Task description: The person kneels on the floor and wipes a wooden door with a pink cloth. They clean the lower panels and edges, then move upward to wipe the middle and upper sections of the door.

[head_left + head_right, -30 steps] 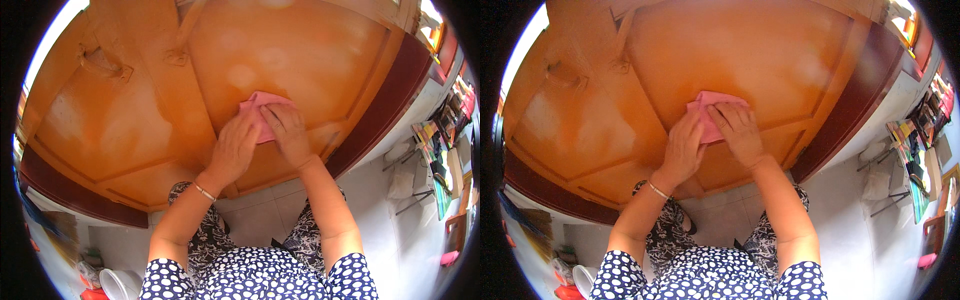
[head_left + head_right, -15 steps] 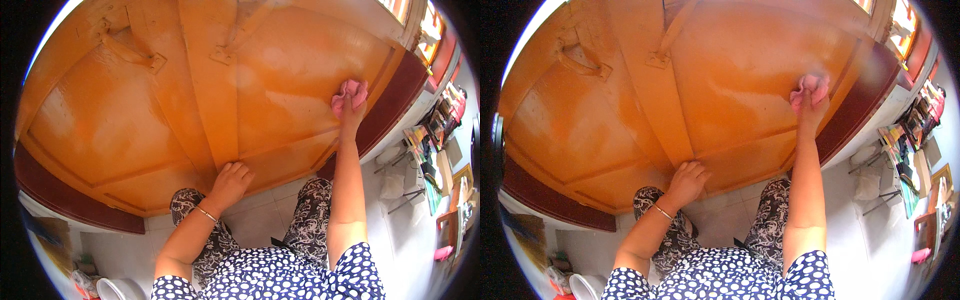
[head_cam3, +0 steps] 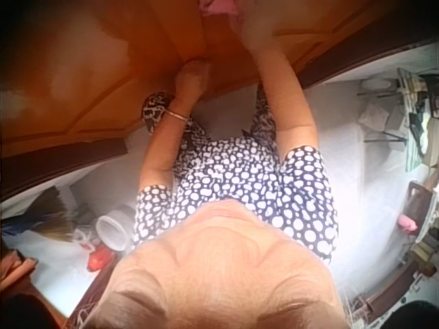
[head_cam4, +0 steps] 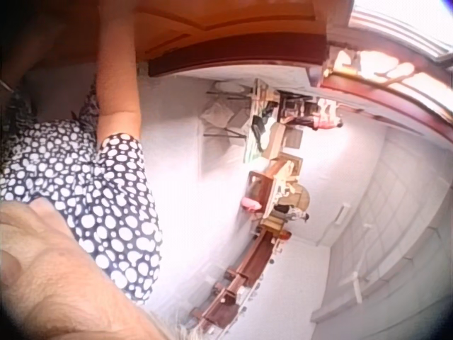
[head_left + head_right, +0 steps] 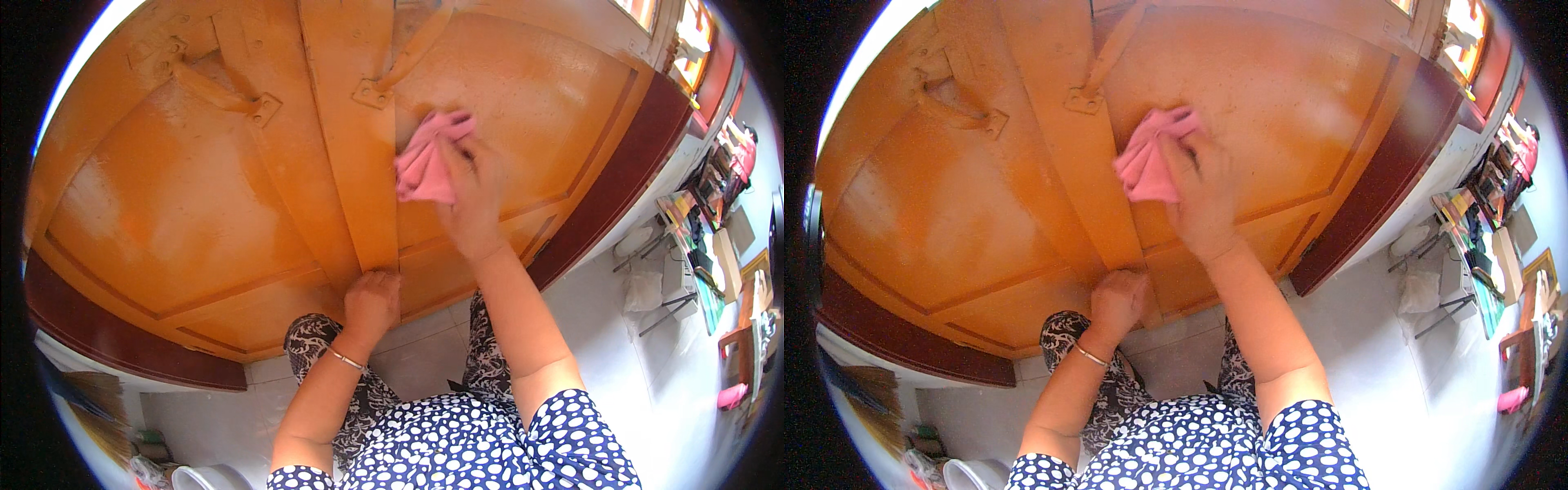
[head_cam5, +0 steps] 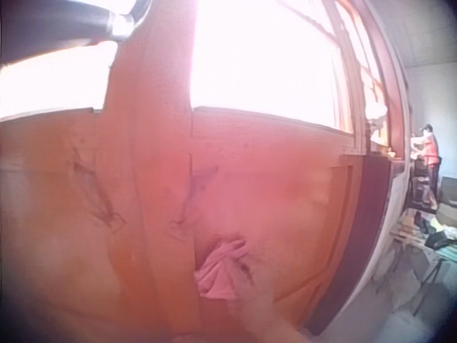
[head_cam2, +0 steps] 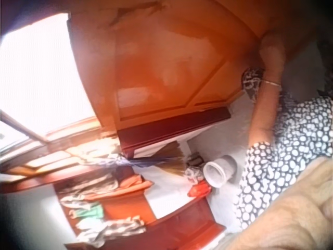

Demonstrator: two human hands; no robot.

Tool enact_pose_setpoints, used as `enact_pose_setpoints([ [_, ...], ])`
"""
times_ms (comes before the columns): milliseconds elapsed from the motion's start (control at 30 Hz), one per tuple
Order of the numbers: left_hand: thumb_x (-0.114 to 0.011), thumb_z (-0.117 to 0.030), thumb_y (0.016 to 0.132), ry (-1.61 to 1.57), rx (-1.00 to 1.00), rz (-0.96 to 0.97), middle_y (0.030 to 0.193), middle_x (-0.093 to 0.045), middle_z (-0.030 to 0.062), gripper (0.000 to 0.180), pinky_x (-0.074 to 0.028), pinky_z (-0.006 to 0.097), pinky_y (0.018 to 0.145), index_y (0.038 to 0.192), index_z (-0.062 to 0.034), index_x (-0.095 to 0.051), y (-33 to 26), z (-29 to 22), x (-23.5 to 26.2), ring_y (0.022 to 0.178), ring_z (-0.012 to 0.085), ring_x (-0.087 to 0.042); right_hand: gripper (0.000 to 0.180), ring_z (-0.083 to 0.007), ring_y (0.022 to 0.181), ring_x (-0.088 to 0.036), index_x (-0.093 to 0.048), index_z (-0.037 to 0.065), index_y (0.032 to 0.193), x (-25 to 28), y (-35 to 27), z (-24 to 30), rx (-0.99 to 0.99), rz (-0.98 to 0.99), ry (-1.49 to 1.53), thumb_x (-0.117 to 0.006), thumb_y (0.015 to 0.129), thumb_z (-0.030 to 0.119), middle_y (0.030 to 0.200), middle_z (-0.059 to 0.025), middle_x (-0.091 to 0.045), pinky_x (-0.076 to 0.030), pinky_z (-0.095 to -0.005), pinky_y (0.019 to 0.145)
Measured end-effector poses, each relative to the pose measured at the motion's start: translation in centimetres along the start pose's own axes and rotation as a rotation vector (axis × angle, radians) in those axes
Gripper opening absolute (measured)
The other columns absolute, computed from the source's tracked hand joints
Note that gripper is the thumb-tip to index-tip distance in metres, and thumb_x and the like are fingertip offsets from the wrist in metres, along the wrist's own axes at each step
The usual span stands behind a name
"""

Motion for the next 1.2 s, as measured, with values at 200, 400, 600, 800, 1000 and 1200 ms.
enact_pose_setpoints([
  [200,-0.066,-0.023,0.087,0.000,0.181,-0.048,0.080,-0.070,0.0126,0.015,-0.054,0.043,0.062,0.087,-0.0101,-0.072,1.1,0.7,1.5,0.074,0.0320,-0.068,0.049,-0.0339,0.108,-0.052,-0.060,0.009,0.127,-0.8,-4.1,0.7,0.069,0.197,0.033,-0.060,0.078,0.006,0.117,-0.0126,-0.054,-0.041,-0.0455,0.088],
  [400,-0.066,-0.026,0.088,0.016,0.274,0.000,0.077,-0.069,0.0150,0.018,-0.053,0.044,0.062,0.084,-0.0092,-0.071,0.8,2.1,0.3,0.071,0.0345,-0.067,0.049,-0.0326,0.112,-0.052,-0.060,0.009,0.126,-0.4,-1.7,0.6,0.165,0.276,-0.066,-0.059,0.077,0.007,0.117,-0.0116,-0.054,-0.041,-0.0463,0.090],
  [600,-0.066,-0.026,0.088,0.008,0.273,-0.034,0.075,-0.068,0.0156,0.019,-0.052,0.044,0.061,0.083,-0.0079,-0.071,0.5,2.7,0.2,0.070,0.0351,-0.067,0.053,-0.0384,0.110,-0.053,-0.060,0.008,0.124,1.3,7.5,-1.7,0.112,-0.021,-0.032,-0.066,0.072,0.002,0.119,-0.0152,-0.056,-0.039,-0.0512,0.096],
  [800,-0.067,-0.023,0.088,-0.007,0.235,-0.069,0.076,-0.068,0.0161,0.017,-0.053,0.044,0.062,0.082,-0.0067,-0.070,0.5,2.7,0.3,0.070,0.0350,-0.067,0.053,-0.0367,0.104,-0.053,-0.061,0.009,0.123,1.8,6.3,-1.8,0.153,-0.153,-0.092,-0.067,0.070,0.005,0.112,-0.0146,-0.056,-0.041,-0.0471,0.089],
  [1000,-0.068,-0.022,0.087,0.008,0.216,-0.086,0.072,-0.067,0.0153,0.017,-0.052,0.043,0.060,0.080,-0.0068,-0.070,0.9,1.9,0.8,0.068,0.0340,-0.067,0.047,-0.0321,0.100,-0.054,-0.062,0.010,0.122,0.2,-2.7,-1.7,0.119,0.120,-0.080,-0.062,0.075,0.005,0.109,-0.0107,-0.055,-0.041,-0.0445,0.085],
  [1200,-0.068,-0.024,0.087,0.046,0.217,-0.113,0.067,-0.064,0.0147,0.021,-0.049,0.045,0.055,0.074,-0.0079,-0.067,1.2,2.1,0.7,0.063,0.0344,-0.065,0.045,-0.0314,0.100,-0.054,-0.062,0.010,0.120,-0.8,-6.1,-1.8,0.079,0.271,-0.060,-0.060,0.075,0.004,0.110,-0.0098,-0.055,-0.042,-0.0447,0.085],
])
Point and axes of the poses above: each hand's wrist, its own y-axis towards the middle knuckle, its own x-axis out of the back of the hand, z = x × y, the point moved 6 cm from there along y, towards the middle knuckle
